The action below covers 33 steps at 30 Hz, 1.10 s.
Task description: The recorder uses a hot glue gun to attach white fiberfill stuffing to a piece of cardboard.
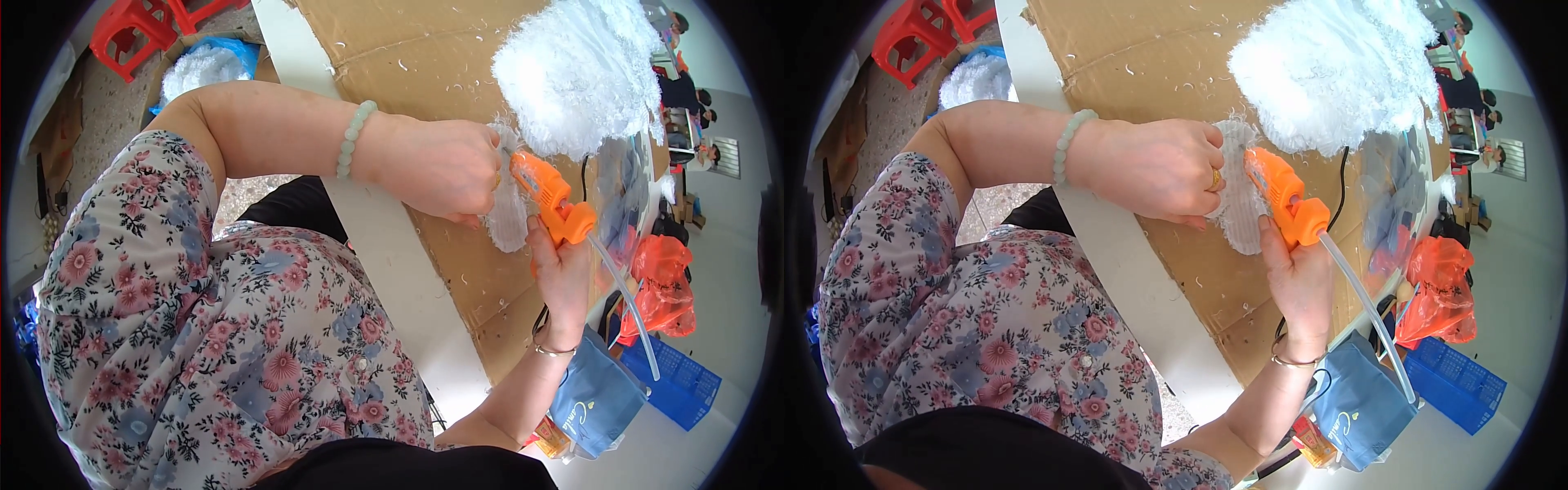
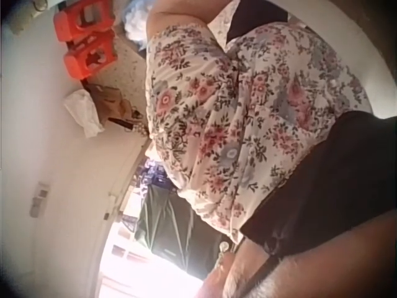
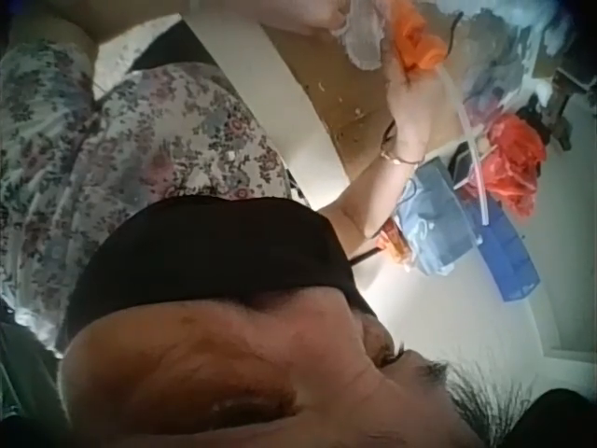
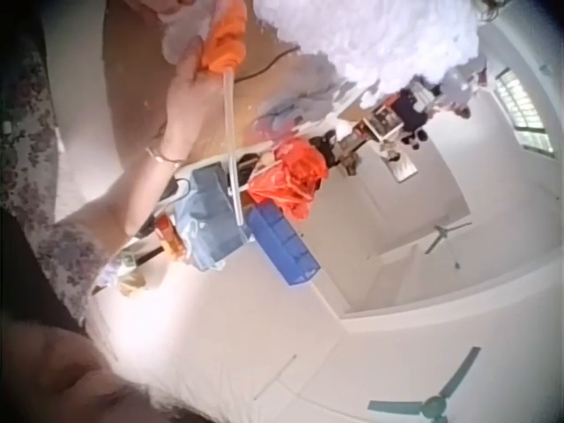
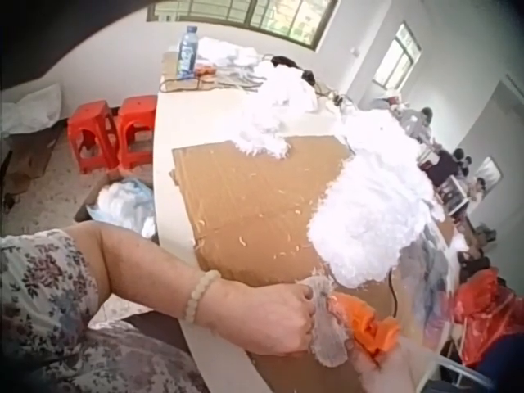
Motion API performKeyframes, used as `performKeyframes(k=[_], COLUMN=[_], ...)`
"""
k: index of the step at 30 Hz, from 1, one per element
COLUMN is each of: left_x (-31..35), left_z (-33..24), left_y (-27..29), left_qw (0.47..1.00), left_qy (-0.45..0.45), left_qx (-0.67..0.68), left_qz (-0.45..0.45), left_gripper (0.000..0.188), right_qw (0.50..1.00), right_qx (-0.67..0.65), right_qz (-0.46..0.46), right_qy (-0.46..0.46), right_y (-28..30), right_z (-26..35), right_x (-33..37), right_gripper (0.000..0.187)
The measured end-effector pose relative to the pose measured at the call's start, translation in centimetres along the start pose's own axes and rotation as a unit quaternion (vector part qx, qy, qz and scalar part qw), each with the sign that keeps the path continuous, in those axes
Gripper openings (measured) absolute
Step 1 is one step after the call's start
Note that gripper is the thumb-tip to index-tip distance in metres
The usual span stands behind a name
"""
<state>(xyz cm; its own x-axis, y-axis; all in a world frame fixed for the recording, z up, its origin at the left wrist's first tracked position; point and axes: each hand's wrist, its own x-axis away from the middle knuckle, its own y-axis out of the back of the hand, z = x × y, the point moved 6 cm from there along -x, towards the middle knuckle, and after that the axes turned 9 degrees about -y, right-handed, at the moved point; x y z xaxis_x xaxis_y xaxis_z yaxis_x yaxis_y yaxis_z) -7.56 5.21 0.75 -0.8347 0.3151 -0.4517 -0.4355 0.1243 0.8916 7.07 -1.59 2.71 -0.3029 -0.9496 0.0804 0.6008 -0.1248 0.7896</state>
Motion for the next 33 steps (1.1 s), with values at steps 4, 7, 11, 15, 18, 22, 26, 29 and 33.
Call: performKeyframes(k=[4, 7, 11, 15, 18, 22, 26, 29, 33], left_x=[0.0, 0.1, 0.1, 0.0, 0.0, -0.1, 0.0, -0.2, -0.3], left_z=[0.1, 0.3, 0.5, 0.7, 0.8, 0.7, 0.9, 0.9, 0.9], left_y=[-0.1, -0.1, -0.2, 0.0, 0.0, -0.1, -0.1, 0.0, 0.2], left_qw=[1.0, 1.0, 1.0, 1.0, 1.0, 1.0, 1.0, 1.0, 1.0], left_qy=[-0.003, -0.007, 0.001, 0.001, -0.001, 0.006, 0.003, -0.002, 0.002], left_qx=[-0.001, -0.006, -0.006, -0.003, -0.004, -0.005, -0.001, 0.006, 0.008], left_qz=[0.003, -0.015, 0.0, -0.007, -0.012, 0.011, -0.011, -0.017, -0.017], left_gripper=[0.028, 0.028, 0.028, 0.028, 0.028, 0.028, 0.028, 0.03, 0.03], right_qw=[1.0, 1.0, 1.0, 0.999, 0.998, 0.995, 0.998, 0.997, 0.996], right_qx=[0.008, -0.008, 0.007, -0.007, -0.015, -0.034, -0.048, -0.008, -0.05], right_qz=[0.004, 0.004, 0.003, 0.011, 0.014, 0.015, 0.006, 0.048, 0.045], right_qy=[-0.028, -0.012, -0.026, -0.052, -0.052, -0.089, -0.047, -0.068, -0.051], right_y=[0.2, 0.3, 0.8, 1.4, 1.4, 2.0, 1.9, 1.0, 0.7], right_z=[-0.6, -1.0, -1.6, -2.0, -2.1, -2.0, -1.1, -1.3, -1.0], right_x=[0.1, -0.1, 0.9, 1.4, 1.4, 1.6, 0.8, 0.0, -0.8], right_gripper=[0.015, 0.014, 0.014, 0.015, 0.015, 0.016, 0.016, 0.017, 0.018])
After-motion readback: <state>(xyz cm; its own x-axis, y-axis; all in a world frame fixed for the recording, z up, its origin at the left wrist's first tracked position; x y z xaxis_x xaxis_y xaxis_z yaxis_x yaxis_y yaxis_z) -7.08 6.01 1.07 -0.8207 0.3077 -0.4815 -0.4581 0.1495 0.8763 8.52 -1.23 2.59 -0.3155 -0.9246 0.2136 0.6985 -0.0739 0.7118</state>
